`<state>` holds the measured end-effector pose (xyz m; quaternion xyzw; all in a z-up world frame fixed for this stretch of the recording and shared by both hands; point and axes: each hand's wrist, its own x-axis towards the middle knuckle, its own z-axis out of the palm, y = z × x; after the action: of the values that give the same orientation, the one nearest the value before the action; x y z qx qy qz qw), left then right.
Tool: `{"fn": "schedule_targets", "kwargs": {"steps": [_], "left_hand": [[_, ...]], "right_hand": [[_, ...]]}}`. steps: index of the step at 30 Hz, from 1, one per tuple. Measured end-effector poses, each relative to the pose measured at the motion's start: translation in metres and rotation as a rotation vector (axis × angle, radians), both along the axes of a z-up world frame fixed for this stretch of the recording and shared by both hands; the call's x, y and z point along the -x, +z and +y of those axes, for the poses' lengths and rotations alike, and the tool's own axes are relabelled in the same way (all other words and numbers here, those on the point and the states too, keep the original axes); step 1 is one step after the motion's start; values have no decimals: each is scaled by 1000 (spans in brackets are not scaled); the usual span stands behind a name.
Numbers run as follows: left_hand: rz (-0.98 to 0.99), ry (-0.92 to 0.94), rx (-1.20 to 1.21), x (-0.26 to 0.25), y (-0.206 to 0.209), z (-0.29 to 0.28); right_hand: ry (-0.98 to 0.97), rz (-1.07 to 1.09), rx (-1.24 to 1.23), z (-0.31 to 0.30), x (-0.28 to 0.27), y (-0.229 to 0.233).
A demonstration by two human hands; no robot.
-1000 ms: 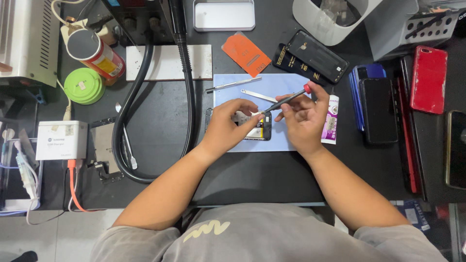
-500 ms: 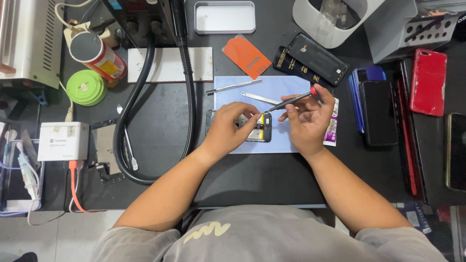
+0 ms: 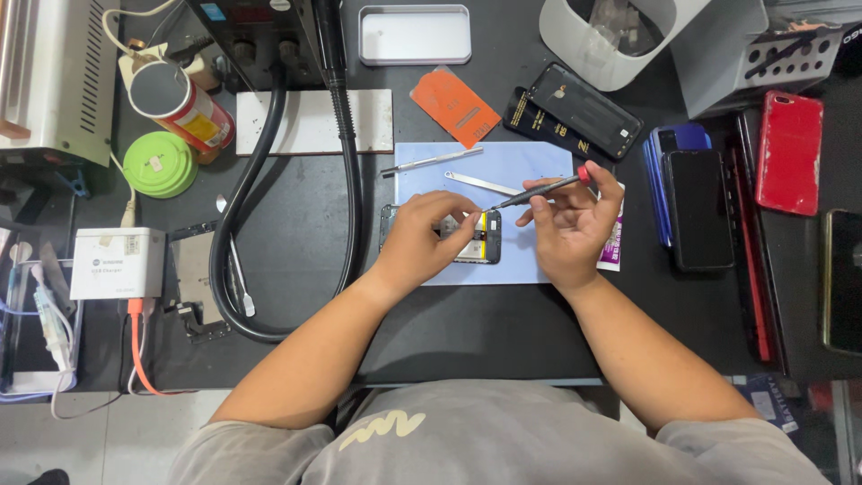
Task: The person uses a screwdriver to remove screws from a disassembled smartphone and then uses tweezers to lift and remove a small internal component. The component is placed on the work surface while the person continues to manipulate the phone's internals.
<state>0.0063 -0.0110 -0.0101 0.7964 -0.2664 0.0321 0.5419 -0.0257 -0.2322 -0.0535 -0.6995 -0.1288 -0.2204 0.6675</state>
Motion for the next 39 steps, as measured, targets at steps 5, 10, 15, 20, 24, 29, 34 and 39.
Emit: {"fn": "schedule_targets", "kwargs": {"steps": [5, 10, 15, 20, 24, 29, 34, 39], "left_hand": [[7, -19, -13, 0, 0, 2], [-71, -24, -42, 0, 0, 2], [-269, -19, -155, 0, 0, 4], [-205, -22, -150, 1, -1, 5], [-277, -17, -145, 1, -3, 5], [-183, 2, -208, 0, -6, 5], [-291, -34, -203, 3, 0, 4], [-482, -232, -407, 3, 2, 10]], "right_hand": [[2, 0, -11, 1, 2, 1], [53, 32, -45, 0, -2, 2], [-5, 21, 58, 1, -2, 5], [40, -19, 38, 4, 1, 5], [12, -12, 36, 4, 3, 3], [7, -56, 98, 7, 3, 6], [-83, -113, 177, -3, 3, 17], [-93, -95, 315, -18, -1, 24]]}}
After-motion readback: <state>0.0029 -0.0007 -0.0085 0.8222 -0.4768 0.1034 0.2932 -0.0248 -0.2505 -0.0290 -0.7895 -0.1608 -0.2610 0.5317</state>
